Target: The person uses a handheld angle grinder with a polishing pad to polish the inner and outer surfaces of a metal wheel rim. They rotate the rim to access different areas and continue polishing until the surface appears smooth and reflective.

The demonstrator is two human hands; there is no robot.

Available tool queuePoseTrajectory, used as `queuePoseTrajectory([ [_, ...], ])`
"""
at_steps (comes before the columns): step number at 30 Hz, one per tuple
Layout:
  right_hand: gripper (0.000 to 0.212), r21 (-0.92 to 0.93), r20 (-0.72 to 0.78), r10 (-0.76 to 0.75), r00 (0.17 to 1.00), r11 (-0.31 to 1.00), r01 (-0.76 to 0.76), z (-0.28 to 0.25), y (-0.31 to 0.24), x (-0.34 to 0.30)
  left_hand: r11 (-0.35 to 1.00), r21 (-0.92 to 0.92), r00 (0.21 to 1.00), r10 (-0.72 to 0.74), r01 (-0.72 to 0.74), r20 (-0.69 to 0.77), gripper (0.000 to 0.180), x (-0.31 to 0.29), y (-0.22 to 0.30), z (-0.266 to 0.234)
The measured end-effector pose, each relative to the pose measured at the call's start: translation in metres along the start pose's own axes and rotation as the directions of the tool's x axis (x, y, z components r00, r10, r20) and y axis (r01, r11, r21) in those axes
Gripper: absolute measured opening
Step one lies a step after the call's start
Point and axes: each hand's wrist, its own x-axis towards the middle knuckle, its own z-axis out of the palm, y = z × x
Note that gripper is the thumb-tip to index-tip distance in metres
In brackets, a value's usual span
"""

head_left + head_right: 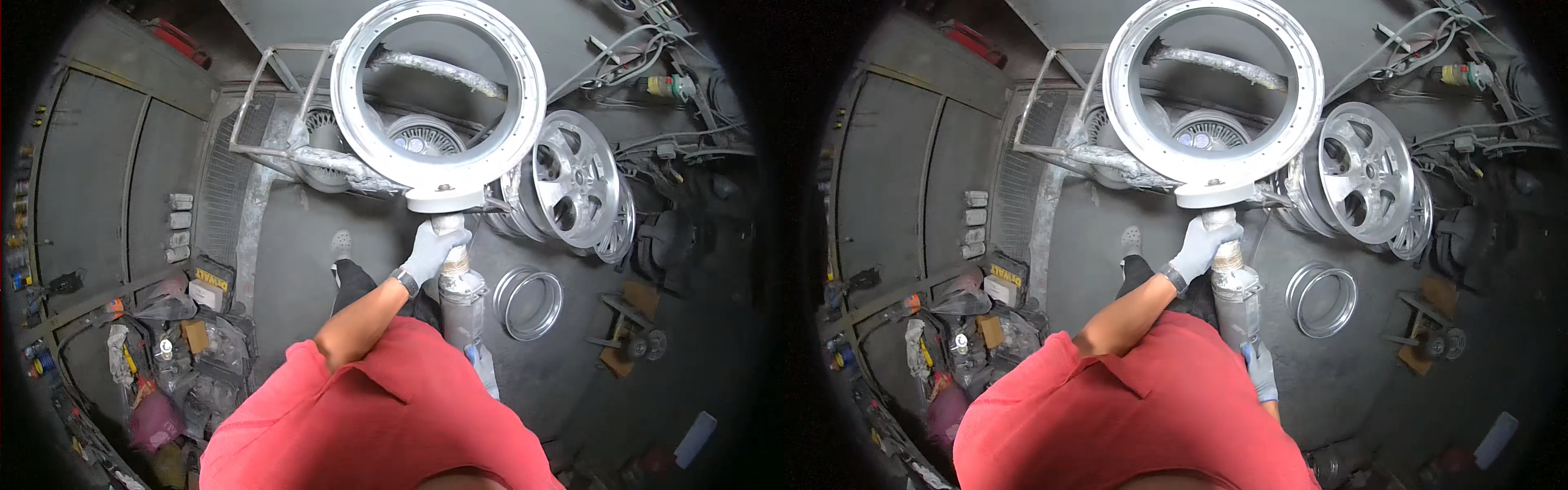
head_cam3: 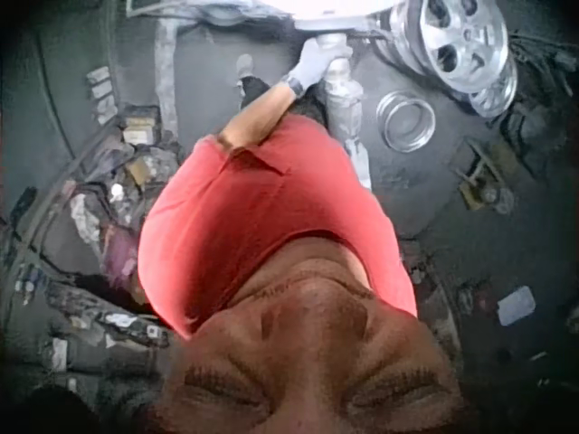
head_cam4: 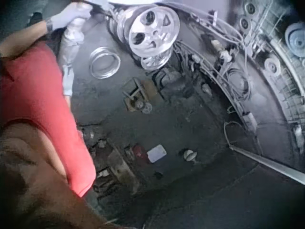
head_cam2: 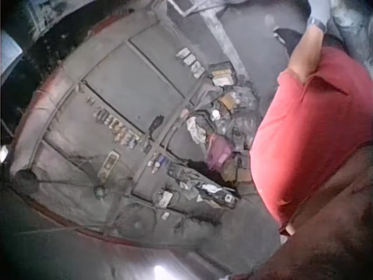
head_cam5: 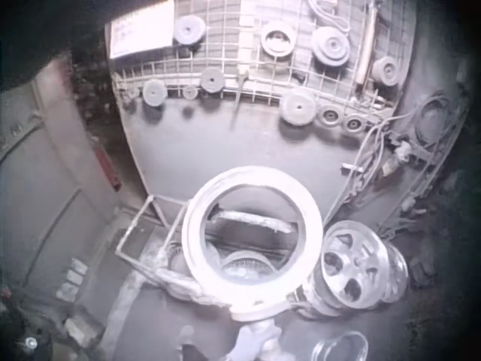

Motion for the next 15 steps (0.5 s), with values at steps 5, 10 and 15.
queuePoseTrajectory([
  [5, 0.039, 0.05, 0.059, -0.009, 0.998, 0.999, 0.006, 0.056, -0.007, -0.001, 1.0, 0.022, 0.999, 0.016, -0.015, -0.031, 0.03, -0.012, 0.03, -0.047],
  [10, 0.046, 0.081, 0.081, -0.077, 0.994, 0.994, 0.071, 0.106, -0.038, 0.013, 0.986, 0.135, 0.99, 0.114, -0.101, -0.089, 0.028, -0.006, 0.066, -0.09],
  [15, 0.053, 0.101, 0.147, -0.123, 0.981, 0.989, 0.109, 0.107, -0.042, 0.031, 0.984, 0.135, 0.981, 0.138, -0.12, -0.139, 0.029, -0.007, 0.092, -0.094],
])
